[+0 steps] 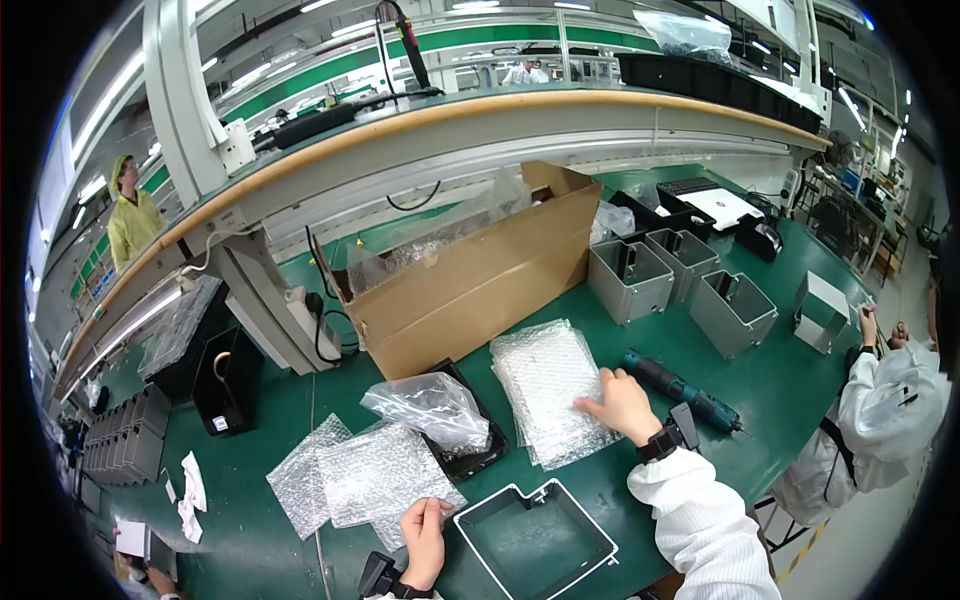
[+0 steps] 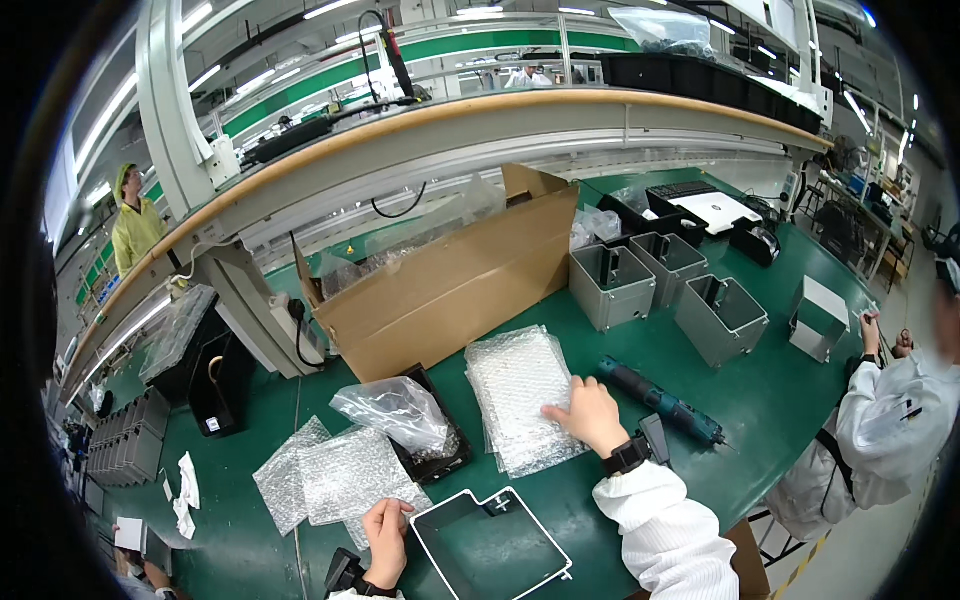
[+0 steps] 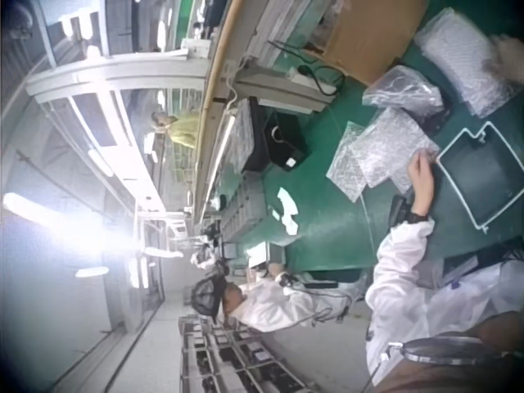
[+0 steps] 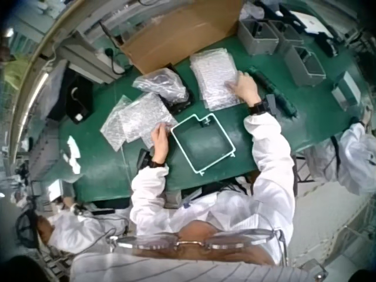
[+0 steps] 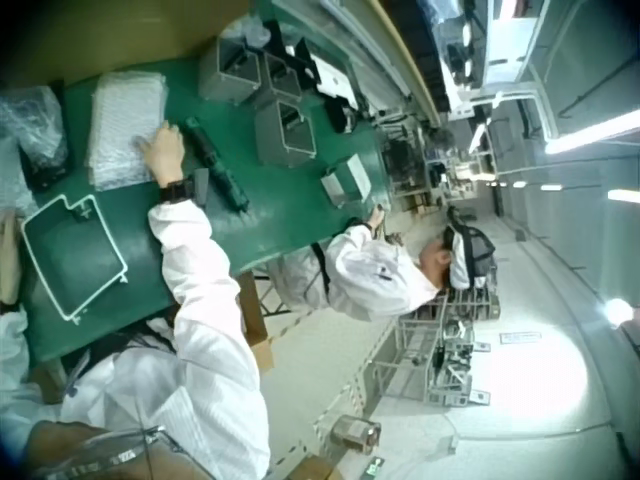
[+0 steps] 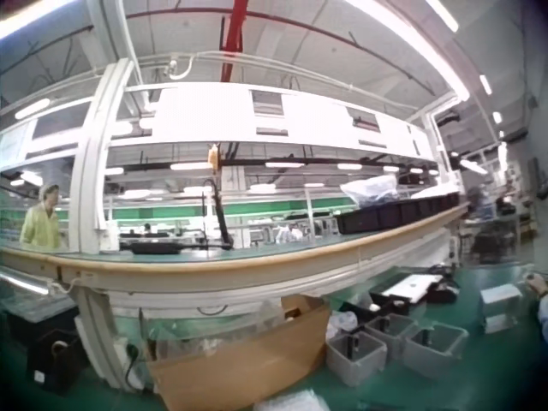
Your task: Connecting wires and screwing a panel onto a metal enclosure using an electric screwdriver.
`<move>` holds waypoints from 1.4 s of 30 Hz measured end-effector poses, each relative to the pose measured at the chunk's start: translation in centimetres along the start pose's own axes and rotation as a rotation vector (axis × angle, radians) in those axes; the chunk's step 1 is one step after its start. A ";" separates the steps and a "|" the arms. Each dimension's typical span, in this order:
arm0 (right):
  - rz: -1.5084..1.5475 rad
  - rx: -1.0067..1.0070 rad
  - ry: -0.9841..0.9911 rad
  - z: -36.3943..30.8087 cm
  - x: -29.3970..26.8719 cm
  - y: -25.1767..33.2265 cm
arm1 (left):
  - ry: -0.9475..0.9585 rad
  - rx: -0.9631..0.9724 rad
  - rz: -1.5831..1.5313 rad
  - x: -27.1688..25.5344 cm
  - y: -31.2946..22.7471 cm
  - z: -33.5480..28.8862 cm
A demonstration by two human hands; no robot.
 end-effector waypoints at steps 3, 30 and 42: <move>-0.041 0.128 0.111 0.5 2.2 1.0 | -0.162 0.212 -0.060 -2.9 -3.7 1.7; 0.157 0.270 0.014 2.4 2.1 -1.2 | -0.262 0.490 -0.511 -2.6 -15.7 -1.3; 0.391 0.374 0.151 2.5 3.0 -4.0 | -0.444 0.509 -0.583 -1.6 -17.9 -2.2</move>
Point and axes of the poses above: each hand's wrist, its own z-axis towards the middle knuckle, its own x-axis out of the palm, y = z × x, the point moved 1 cm from there along z, towards the middle knuckle, and after that the axes turned 15 degrees about -y, right-handed, at the moved point
